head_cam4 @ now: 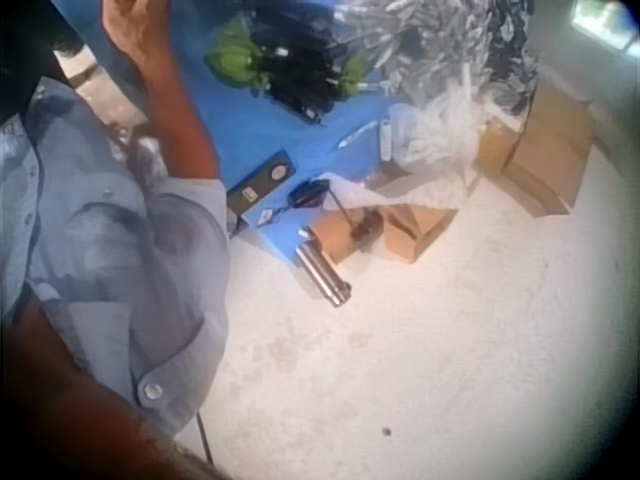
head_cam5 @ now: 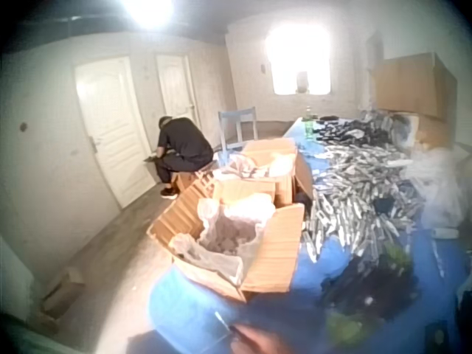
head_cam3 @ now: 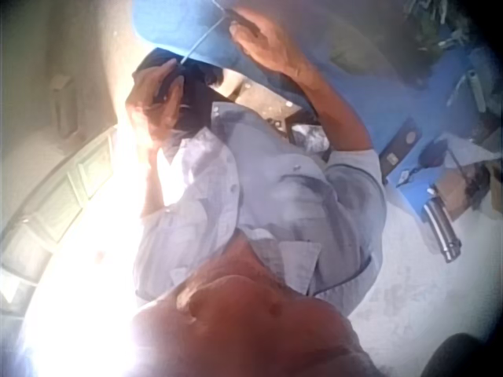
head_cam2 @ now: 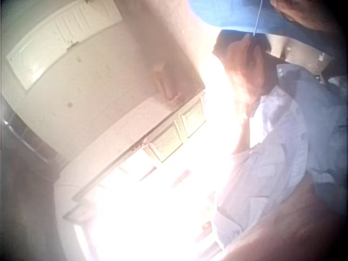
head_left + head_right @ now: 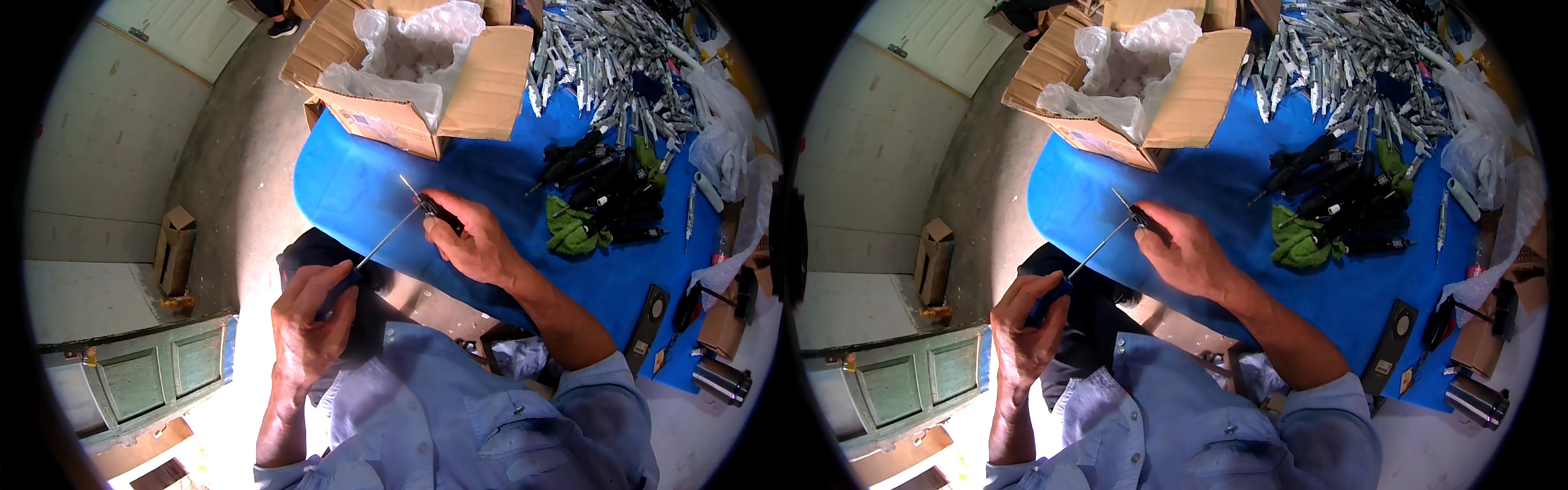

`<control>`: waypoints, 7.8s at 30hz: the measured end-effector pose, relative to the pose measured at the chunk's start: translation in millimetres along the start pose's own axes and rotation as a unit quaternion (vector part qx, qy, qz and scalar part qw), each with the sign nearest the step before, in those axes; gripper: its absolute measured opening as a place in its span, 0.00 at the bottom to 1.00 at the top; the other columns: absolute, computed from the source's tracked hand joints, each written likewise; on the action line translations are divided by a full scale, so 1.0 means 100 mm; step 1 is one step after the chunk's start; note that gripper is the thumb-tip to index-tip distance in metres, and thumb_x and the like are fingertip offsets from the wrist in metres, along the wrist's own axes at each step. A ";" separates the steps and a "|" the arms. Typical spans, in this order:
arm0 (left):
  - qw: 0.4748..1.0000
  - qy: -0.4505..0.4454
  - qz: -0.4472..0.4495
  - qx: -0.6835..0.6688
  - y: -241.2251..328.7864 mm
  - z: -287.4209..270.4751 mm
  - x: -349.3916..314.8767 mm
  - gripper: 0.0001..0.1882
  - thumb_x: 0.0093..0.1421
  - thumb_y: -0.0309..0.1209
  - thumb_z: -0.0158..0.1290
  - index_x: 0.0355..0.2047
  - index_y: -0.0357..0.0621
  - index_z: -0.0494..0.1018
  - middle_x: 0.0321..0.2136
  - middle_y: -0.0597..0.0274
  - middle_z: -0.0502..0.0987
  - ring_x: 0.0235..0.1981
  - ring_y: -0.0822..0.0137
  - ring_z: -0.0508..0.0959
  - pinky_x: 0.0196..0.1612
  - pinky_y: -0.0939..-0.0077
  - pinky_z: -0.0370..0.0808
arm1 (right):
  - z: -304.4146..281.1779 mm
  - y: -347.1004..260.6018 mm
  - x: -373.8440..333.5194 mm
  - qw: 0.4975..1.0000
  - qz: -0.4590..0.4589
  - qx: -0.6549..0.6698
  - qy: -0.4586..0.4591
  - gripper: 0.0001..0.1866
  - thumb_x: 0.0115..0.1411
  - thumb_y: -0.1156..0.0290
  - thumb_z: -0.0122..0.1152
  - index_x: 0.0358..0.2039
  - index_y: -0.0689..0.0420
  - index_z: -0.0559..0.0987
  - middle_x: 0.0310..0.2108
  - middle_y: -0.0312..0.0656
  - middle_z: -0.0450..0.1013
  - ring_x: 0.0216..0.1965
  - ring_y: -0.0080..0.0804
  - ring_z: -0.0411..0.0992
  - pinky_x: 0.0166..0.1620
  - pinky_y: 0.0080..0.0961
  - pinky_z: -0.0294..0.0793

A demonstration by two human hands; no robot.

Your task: The person uses a screwdriver to tighten a screw on small black tool handles. They repeatedly pick up handles from a pile on a blue table, perform the tightening action, and place the finished items into a cardboard box.

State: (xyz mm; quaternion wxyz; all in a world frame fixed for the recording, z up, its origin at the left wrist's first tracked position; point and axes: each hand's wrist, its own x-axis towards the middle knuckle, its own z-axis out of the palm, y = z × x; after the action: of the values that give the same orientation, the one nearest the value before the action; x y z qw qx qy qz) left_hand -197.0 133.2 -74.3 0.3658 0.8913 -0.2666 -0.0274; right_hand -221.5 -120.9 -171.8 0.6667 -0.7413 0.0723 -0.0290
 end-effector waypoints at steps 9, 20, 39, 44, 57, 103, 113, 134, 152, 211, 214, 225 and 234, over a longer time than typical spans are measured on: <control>1.000 0.011 0.012 0.010 -0.01 0.04 -0.01 0.19 0.58 0.17 0.65 0.50 0.43 0.83 0.40 0.54 0.83 0.35 0.62 0.85 0.35 0.73 0.80 | 0.00 0.01 0.01 1.000 0.005 0.016 -0.006 0.22 0.67 0.70 0.61 0.57 0.70 0.77 0.31 0.47 0.78 0.31 0.27 0.76 0.37 0.27 0.77; 0.998 0.020 0.045 0.033 -0.04 0.07 0.00 0.20 0.57 0.16 0.66 0.49 0.45 0.83 0.40 0.55 0.82 0.35 0.59 0.85 0.34 0.71 0.80 | 0.02 0.04 0.01 1.000 -0.007 0.020 -0.001 0.21 0.68 0.70 0.60 0.58 0.69 0.76 0.33 0.49 0.79 0.32 0.29 0.78 0.38 0.28 0.78; 0.987 -0.088 -0.121 -0.057 -0.05 -0.26 0.19 0.12 0.65 0.24 0.60 0.49 0.35 0.80 0.38 0.53 0.85 0.35 0.67 0.84 0.36 0.75 0.78 | 0.10 0.10 -0.01 0.986 -0.149 -0.068 0.020 0.20 0.66 0.75 0.61 0.57 0.70 0.76 0.32 0.60 0.76 0.29 0.55 0.77 0.37 0.37 0.77; 0.998 -0.056 -0.004 0.024 0.01 -0.22 0.19 0.15 0.57 0.21 0.64 0.45 0.36 0.79 0.38 0.56 0.82 0.35 0.66 0.83 0.36 0.72 0.79 | 0.10 0.08 -0.01 0.990 -0.126 -0.054 0.022 0.20 0.66 0.75 0.61 0.56 0.70 0.76 0.33 0.61 0.76 0.31 0.57 0.77 0.37 0.39 0.78; 0.986 -0.078 -0.113 -0.092 -0.16 -0.17 0.18 0.11 0.68 0.26 0.58 0.48 0.34 0.79 0.29 0.63 0.81 0.25 0.78 0.77 0.31 0.82 0.74 | 0.09 0.10 0.00 0.988 -0.134 -0.075 0.019 0.20 0.66 0.77 0.61 0.57 0.71 0.76 0.30 0.53 0.75 0.28 0.35 0.73 0.34 0.31 0.76; 0.990 0.041 0.013 -0.138 0.01 0.82 0.69 0.08 0.63 0.22 0.66 0.43 0.36 0.83 0.35 0.60 0.84 0.31 0.75 0.80 0.36 0.79 0.77 | 0.01 0.01 -0.06 0.989 0.020 0.148 -0.013 0.24 0.71 0.70 0.54 0.64 0.67 0.72 0.32 0.37 0.76 0.28 0.19 0.73 0.34 0.21 0.76; 0.992 0.055 0.002 -0.111 -0.01 0.98 0.74 0.08 0.68 0.28 0.61 0.39 0.33 0.80 0.29 0.61 0.82 0.28 0.75 0.78 0.30 0.77 0.75 | 0.05 0.07 -0.05 0.995 -0.053 0.085 0.003 0.23 0.70 0.74 0.56 0.63 0.69 0.72 0.28 0.39 0.75 0.26 0.21 0.73 0.32 0.24 0.75; 0.974 0.064 -0.081 -0.200 0.14 0.57 0.71 0.19 0.75 0.44 0.55 0.36 0.39 0.76 0.26 0.67 0.76 0.21 0.80 0.69 0.22 0.84 0.67 | 0.06 0.07 -0.02 0.980 -0.040 0.195 -0.026 0.20 0.73 0.69 0.55 0.62 0.64 0.74 0.34 0.36 0.76 0.28 0.20 0.74 0.29 0.20 0.75; 0.992 -0.034 0.081 0.085 0.56 0.23 2.87 0.10 0.63 0.30 0.56 0.39 0.37 0.82 0.33 0.51 0.85 0.33 0.59 0.85 0.40 0.65 0.79 | -0.07 0.01 0.05 0.953 0.024 0.298 -0.054 0.16 0.75 0.72 0.49 0.57 0.65 0.75 0.32 0.39 0.75 0.22 0.21 0.70 0.25 0.22 0.70; 0.805 0.022 -0.282 -0.521 -0.30 0.85 0.83 0.18 0.73 0.43 0.58 0.35 0.40 0.79 0.17 0.69 0.72 0.15 0.78 0.69 0.17 0.83 0.63 | -0.06 -0.15 -0.02 0.922 0.124 0.295 -0.220 0.19 0.67 0.77 0.49 0.57 0.64 0.76 0.32 0.34 0.75 0.23 0.15 0.65 0.26 0.17 0.64; 0.810 0.029 -0.278 -0.516 -0.27 0.89 0.84 0.18 0.73 0.43 0.58 0.35 0.41 0.79 0.17 0.68 0.72 0.15 0.78 0.69 0.17 0.83 0.63 | -0.08 -0.11 -0.02 0.921 0.124 0.296 -0.222 0.21 0.67 0.77 0.49 0.60 0.64 0.74 0.35 0.36 0.76 0.25 0.15 0.66 0.27 0.17 0.66; 0.818 -0.006 -0.266 -0.511 -0.28 0.79 0.85 0.19 0.74 0.44 0.56 0.35 0.40 0.79 0.20 0.67 0.74 0.17 0.78 0.70 0.19 0.83 0.66 | -0.05 -0.09 -0.02 0.929 0.115 0.283 -0.209 0.22 0.67 0.78 0.50 0.61 0.66 0.73 0.34 0.37 0.76 0.25 0.16 0.67 0.27 0.18 0.67; 0.864 -0.027 -0.222 -0.452 -0.30 0.73 0.80 0.22 0.73 0.47 0.58 0.35 0.38 0.81 0.19 0.67 0.75 0.19 0.77 0.72 0.21 0.81 0.68 | -0.01 -0.04 -0.10 0.966 0.066 0.178 -0.177 0.20 0.74 0.73 0.53 0.63 0.63 0.72 0.34 0.37 0.76 0.24 0.15 0.67 0.26 0.17 0.68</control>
State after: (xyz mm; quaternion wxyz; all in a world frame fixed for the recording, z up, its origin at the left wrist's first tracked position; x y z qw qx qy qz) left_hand -132.2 64.7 -136.1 0.7054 0.6630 -0.0300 -0.2489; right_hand -231.0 -119.9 -167.4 0.7903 -0.5978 -0.0044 0.1343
